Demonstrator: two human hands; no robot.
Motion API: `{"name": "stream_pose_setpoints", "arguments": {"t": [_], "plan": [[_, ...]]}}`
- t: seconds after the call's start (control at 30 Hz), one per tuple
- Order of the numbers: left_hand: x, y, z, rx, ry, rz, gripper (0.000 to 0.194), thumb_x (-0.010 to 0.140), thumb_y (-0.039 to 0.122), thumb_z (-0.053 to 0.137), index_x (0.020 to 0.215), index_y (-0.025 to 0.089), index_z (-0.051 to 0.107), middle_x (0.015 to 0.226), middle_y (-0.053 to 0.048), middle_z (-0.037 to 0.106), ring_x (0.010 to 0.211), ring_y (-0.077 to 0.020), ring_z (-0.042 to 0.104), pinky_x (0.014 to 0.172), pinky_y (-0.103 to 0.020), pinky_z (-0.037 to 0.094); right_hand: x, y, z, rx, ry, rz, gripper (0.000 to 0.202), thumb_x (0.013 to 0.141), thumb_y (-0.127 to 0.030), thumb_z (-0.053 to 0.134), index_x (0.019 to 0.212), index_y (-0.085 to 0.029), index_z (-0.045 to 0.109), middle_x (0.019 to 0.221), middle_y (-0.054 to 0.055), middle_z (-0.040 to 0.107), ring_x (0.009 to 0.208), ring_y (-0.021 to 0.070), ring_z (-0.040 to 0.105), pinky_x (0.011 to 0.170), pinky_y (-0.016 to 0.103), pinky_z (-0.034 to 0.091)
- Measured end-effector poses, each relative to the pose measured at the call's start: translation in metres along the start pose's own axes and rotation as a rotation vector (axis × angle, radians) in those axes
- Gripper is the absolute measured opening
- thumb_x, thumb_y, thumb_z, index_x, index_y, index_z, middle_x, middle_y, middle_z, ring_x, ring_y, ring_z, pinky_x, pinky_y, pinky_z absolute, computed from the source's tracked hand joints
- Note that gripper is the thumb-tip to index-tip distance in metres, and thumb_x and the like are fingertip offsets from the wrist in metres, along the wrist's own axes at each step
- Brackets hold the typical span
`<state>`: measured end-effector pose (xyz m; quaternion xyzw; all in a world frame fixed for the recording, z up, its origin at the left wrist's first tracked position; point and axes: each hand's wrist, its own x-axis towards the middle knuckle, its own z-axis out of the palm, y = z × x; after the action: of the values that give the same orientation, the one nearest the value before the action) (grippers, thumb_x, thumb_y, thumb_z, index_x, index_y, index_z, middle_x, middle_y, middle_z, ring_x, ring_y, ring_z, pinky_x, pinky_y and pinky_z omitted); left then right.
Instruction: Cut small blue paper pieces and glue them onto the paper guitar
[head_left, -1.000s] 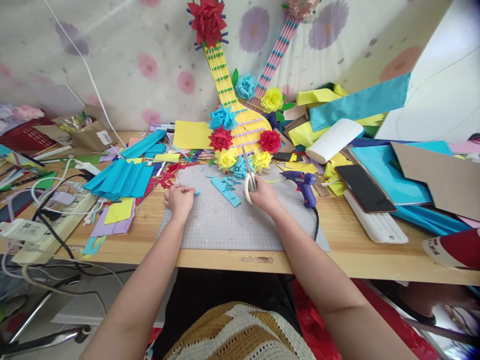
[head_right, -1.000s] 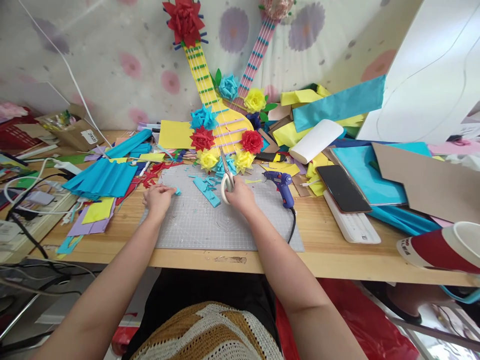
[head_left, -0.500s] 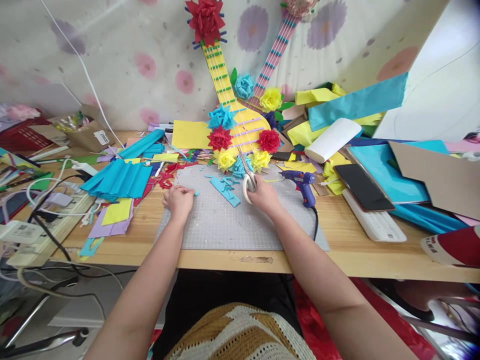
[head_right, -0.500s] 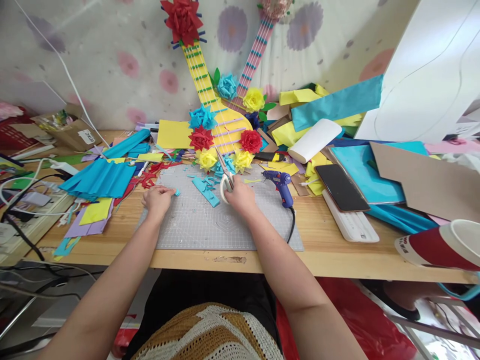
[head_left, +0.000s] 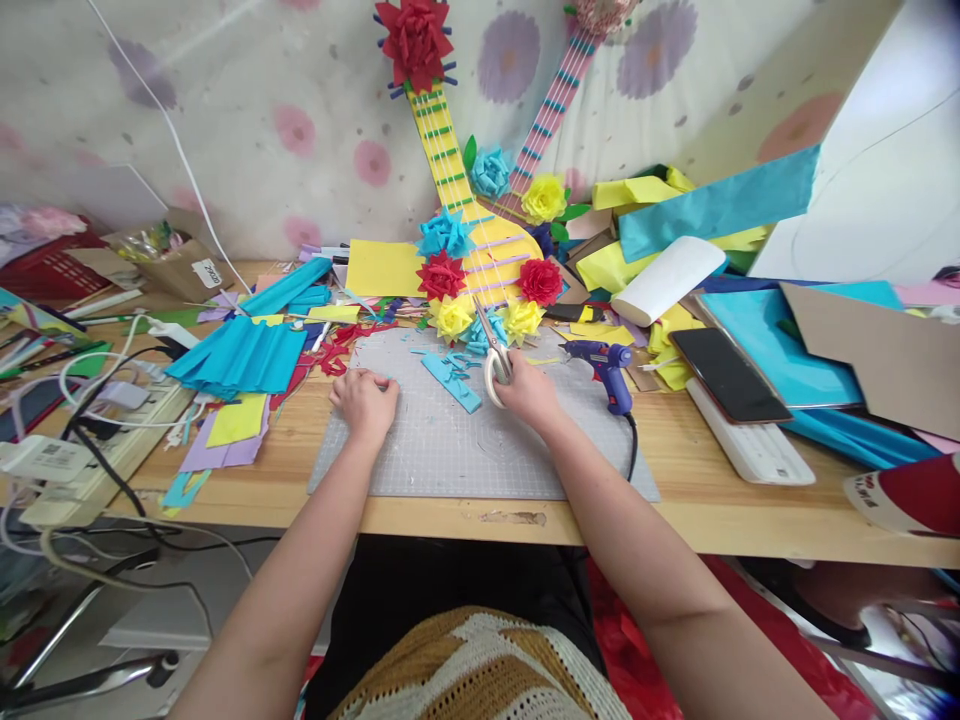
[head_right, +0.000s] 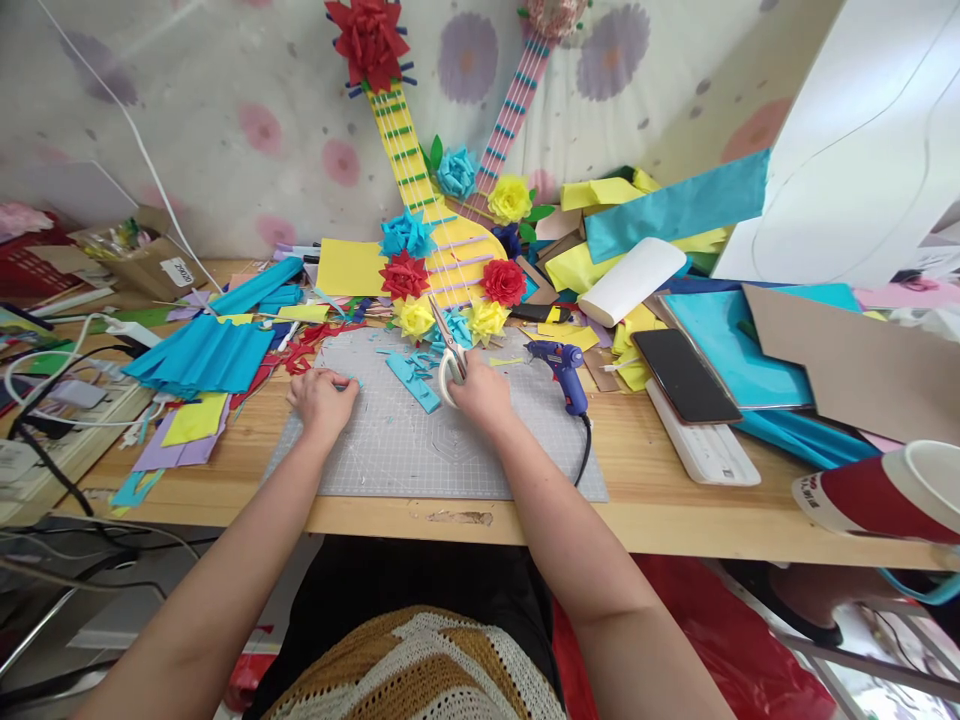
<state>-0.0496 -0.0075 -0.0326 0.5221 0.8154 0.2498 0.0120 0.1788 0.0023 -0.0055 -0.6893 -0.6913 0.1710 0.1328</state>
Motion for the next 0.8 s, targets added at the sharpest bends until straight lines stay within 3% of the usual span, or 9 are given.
{"name": "stream_pose_setpoints", "arguments": {"t": [0.2, 0.37, 0.8], "plan": [[-0.0015, 0.0034, -0.0006, -0.005, 0.033, -0.029, 0.026, 0.075, 0.032, 0.059, 0.097, 0.020, 0.058, 0.115, -0.014, 0.056, 0.116, -0.0312, 0.044, 0.097, -0.045, 0.031, -0.0001, -0.0002, 0.0005, 0.005, 0.008, -0.004, 0.032, 0.079, -0.033, 0.050, 0.108, -0.020, 0.048, 0.098, 0.011, 0.067, 0.088, 0.0267, 0.063, 0.064, 0.030, 0.037], [-0.0021, 0.0049, -0.0024, -0.010, -0.012, 0.011, 0.009, 0.078, 0.026, 0.055, 0.083, 0.025, 0.062, 0.115, -0.010, 0.054, 0.117, -0.0296, 0.044, 0.097, -0.044, 0.031, 0.0002, 0.0003, -0.0002, 0.017, 0.006, 0.001, 0.032, 0.079, -0.033, 0.049, 0.107, -0.020, 0.049, 0.100, 0.011, 0.067, 0.089, 0.0274, 0.062, 0.064, 0.030, 0.037], [0.0014, -0.0028, -0.0026, -0.117, 0.015, -0.018, 0.016, 0.080, 0.028, 0.053, 0.087, 0.025, 0.067, 0.114, -0.010, 0.056, 0.117, -0.0291, 0.045, 0.100, -0.043, 0.031, 0.0002, 0.0008, -0.0006, 0.015, 0.007, -0.006, 0.033, 0.078, -0.032, 0.050, 0.109, -0.019, 0.048, 0.098, 0.010, 0.067, 0.089, 0.0268, 0.062, 0.065, 0.030, 0.037]]}}
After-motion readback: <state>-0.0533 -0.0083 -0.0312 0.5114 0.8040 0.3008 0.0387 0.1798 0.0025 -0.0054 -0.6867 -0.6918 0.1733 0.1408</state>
